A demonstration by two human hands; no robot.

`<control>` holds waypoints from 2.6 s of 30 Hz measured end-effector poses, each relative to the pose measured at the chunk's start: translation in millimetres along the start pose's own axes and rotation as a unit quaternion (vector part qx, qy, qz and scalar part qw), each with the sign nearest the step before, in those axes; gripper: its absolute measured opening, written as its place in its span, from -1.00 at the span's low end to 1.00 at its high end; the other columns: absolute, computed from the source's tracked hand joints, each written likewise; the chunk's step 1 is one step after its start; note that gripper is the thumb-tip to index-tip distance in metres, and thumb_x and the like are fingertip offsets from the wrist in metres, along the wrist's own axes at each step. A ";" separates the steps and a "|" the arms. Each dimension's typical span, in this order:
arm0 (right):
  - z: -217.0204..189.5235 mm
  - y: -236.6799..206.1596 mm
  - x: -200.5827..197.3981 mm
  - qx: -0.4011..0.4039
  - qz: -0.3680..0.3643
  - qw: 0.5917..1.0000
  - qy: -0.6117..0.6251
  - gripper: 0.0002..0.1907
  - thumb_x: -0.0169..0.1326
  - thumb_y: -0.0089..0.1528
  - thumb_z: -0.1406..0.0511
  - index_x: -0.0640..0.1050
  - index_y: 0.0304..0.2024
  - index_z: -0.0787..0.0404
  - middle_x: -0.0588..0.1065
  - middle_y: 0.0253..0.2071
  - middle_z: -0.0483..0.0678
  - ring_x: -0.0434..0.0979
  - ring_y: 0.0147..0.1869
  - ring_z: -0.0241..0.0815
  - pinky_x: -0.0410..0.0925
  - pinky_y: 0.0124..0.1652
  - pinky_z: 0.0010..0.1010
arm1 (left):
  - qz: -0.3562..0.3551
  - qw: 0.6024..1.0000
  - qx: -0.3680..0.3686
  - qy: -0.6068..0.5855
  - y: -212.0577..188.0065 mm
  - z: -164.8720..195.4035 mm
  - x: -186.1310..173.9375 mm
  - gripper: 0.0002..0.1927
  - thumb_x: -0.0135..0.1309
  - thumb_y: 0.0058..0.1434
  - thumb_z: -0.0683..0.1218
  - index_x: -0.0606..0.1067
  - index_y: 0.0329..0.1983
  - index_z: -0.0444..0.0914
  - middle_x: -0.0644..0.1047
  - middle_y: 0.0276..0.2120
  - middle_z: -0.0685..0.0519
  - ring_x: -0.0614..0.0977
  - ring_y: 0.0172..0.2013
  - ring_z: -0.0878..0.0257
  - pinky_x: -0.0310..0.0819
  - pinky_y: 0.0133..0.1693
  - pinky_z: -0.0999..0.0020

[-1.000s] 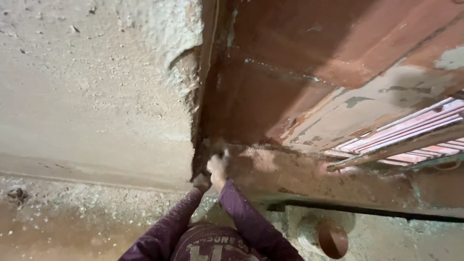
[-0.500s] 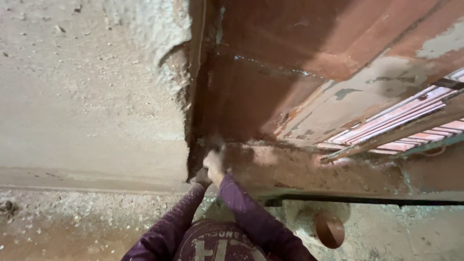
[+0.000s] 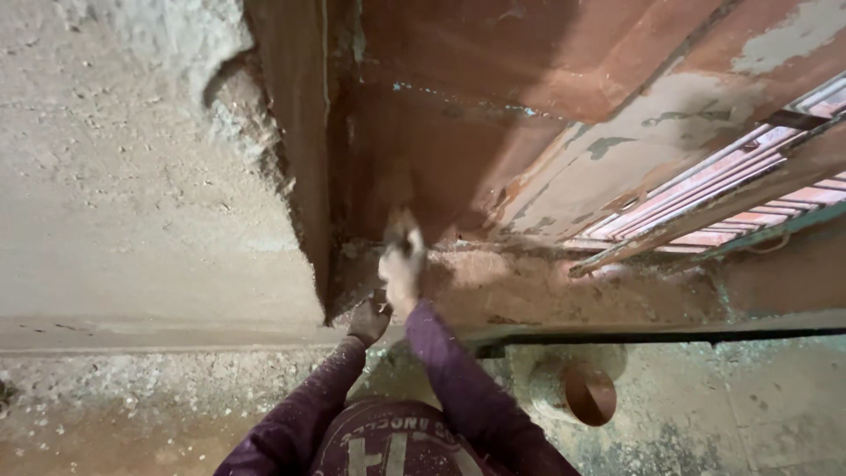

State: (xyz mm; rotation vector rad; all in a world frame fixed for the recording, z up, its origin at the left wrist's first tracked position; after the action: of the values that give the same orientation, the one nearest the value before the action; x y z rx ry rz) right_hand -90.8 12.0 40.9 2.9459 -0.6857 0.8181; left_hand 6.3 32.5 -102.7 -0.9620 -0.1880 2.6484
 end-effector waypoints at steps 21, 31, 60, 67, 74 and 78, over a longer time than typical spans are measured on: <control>-31.9 -14.7 -26.0 -0.040 0.063 0.991 -0.109 -0.46 0.05 0.39 0.41 0.37 0.43 0.09 0.38 -0.39 -0.28 0.17 -0.54 -0.53 0.08 -0.60 -0.63 | 0.080 0.988 -0.130 -0.036 8.7 -25.2 -22.4 -0.30 -0.01 0.34 0.35 0.58 -0.02 -0.41 0.57 -0.01 -0.39 0.57 0.07 -0.29 0.40 0.15 -0.05; -58.7 -17.4 -55.1 -0.154 0.010 0.988 0.011 -0.47 0.01 0.43 0.41 0.33 0.45 0.13 0.42 -0.36 -0.24 0.22 -0.53 -0.53 0.09 -0.60 -0.66 | 0.195 0.903 0.212 -0.317 -4.9 103.2 -81.6 -0.41 -0.06 0.46 0.14 0.36 0.34 -0.38 0.43 0.30 -0.18 0.41 0.30 -0.03 0.19 0.30 0.21; -132.3 -11.8 -79.6 -0.246 0.019 0.969 -0.018 -0.53 0.08 0.38 0.39 0.43 0.35 0.07 0.44 -0.35 -0.29 0.16 -0.52 -0.59 0.03 -0.57 -0.67 | 0.127 0.891 0.197 -0.390 26.9 119.8 -34.1 -0.47 -0.17 0.50 0.05 0.31 0.38 -0.39 0.33 0.40 -0.19 0.31 0.41 0.01 0.09 0.40 0.18; -134.7 -31.7 -79.3 -0.350 0.064 0.891 -0.283 -0.67 0.12 0.38 0.39 0.52 0.20 0.28 0.54 -0.02 -0.03 0.53 0.00 -0.24 0.43 -0.04 -0.39 | 0.111 0.884 0.217 -0.398 39.5 129.4 -26.1 -0.53 -0.11 0.49 -0.01 0.34 0.34 -0.39 0.36 0.36 -0.18 0.34 0.37 0.05 0.13 0.37 0.20; -172.1 -32.6 -119.2 -0.263 0.067 0.962 -0.032 -0.56 0.09 0.40 0.37 0.44 0.35 0.16 0.39 -0.22 -0.21 0.26 -0.34 -0.50 0.14 -0.44 -0.62 | 0.097 0.861 0.260 -0.426 39.2 131.5 -11.3 -0.60 -0.07 0.50 -0.08 0.39 0.31 -0.35 0.41 0.33 -0.13 0.41 0.33 0.09 0.20 0.38 0.22; -155.6 -24.3 -119.3 -0.232 0.079 0.968 -0.050 -0.52 0.09 0.42 0.38 0.42 0.41 0.17 0.34 -0.30 -0.24 0.18 -0.41 -0.49 0.06 -0.51 -0.62 | 0.078 0.857 0.240 -0.449 42.1 133.9 -7.1 -0.60 -0.06 0.48 -0.11 0.36 0.32 -0.37 0.36 0.37 -0.16 0.33 0.37 0.08 0.07 0.40 0.20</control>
State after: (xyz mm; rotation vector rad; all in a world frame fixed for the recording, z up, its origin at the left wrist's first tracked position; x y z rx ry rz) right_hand -248.5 101.8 119.1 2.5417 -0.9754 0.4372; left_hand -85.2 -11.6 -5.6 0.4702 0.3553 2.8509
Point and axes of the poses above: each hand's wrist, its own y-axis towards the middle knuckle, its own x-axis out of the palm, z = x × y, the point moved 7 cm from there along y, towards the middle knuckle
